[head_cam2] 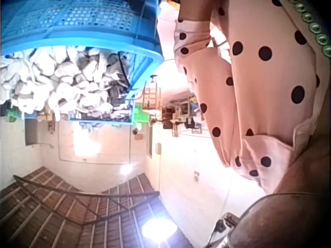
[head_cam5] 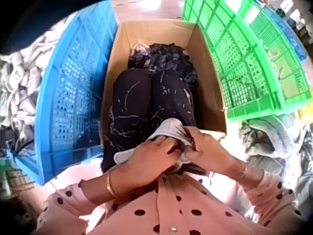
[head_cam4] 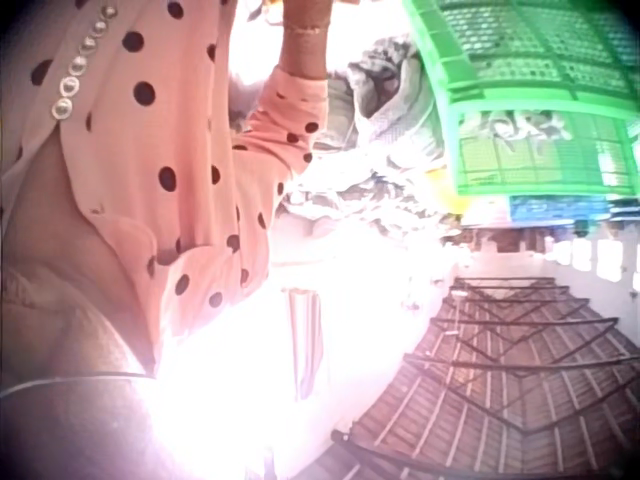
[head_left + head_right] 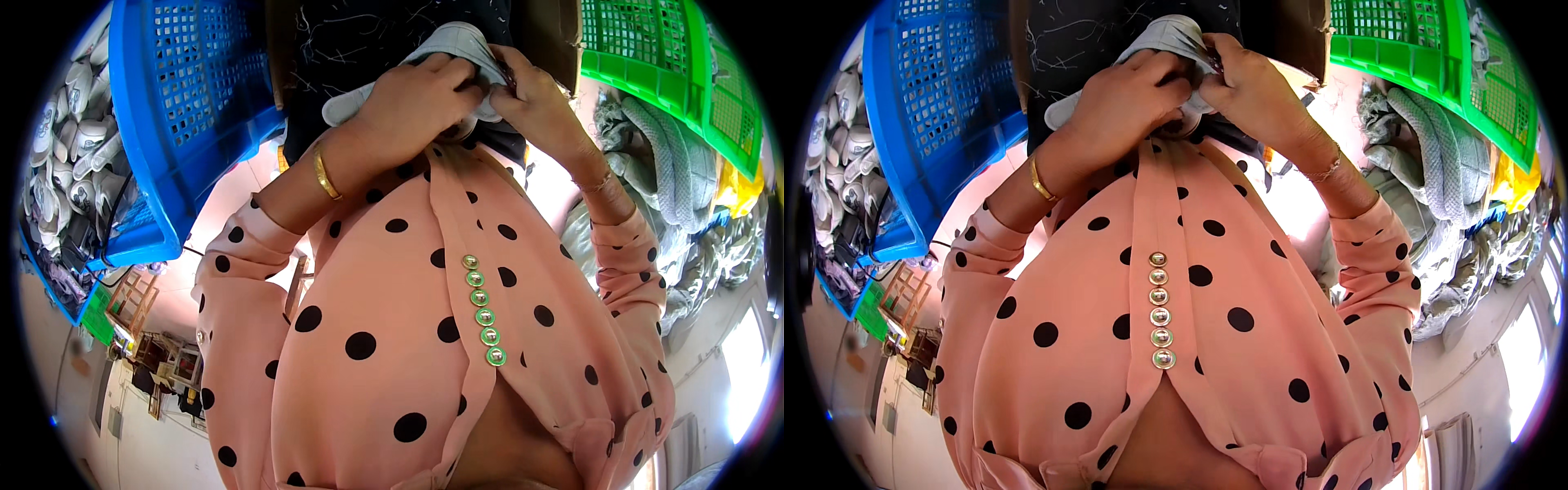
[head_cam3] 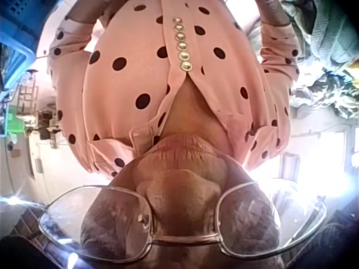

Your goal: The person sits in a workshop environment and uses a pair of scissors to trim excess fabric and threads from the edges of white slippers. They handle the slippers one at a time, picking them from a nearby blue crate, performing the trimming, and placing the finished items into a cardboard box.

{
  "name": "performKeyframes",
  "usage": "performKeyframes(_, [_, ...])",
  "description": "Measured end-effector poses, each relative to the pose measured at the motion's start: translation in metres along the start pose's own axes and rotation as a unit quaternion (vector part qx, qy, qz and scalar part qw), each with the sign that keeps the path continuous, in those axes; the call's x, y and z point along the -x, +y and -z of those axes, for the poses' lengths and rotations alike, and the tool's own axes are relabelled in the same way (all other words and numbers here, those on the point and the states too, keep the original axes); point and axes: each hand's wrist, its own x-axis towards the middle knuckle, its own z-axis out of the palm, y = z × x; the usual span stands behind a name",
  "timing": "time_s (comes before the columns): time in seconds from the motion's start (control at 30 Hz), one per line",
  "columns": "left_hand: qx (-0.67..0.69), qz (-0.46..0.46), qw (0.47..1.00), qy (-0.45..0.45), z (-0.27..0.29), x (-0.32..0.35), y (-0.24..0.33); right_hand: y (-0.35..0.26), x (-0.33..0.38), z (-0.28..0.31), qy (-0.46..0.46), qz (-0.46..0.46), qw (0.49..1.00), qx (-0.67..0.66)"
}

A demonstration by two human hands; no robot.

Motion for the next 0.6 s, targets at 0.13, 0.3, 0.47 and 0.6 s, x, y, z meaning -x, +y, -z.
performKeyframes(0.13, [-0.004,-0.054,0.999,0.006,0.006,0.011,-0.005,-0.004,0.005,0.000,0.018,-0.034,0.997,-0.069])
performKeyframes(0.3, [0.020,-0.053,0.997,0.044,0.015,0.037,0.006,0.003,0.012,0.001,0.023,-0.020,0.999,0.017])
performKeyframes(0.47, [0.075,0.006,0.995,0.068,0.007,0.048,0.015,0.000,0.014,-0.001,-0.010,-0.067,0.996,-0.052])
performKeyframes(0.6, [0.079,-0.004,0.994,0.078,0.000,0.056,0.020,0.000,0.023,-0.003,0.006,-0.051,0.997,-0.063])
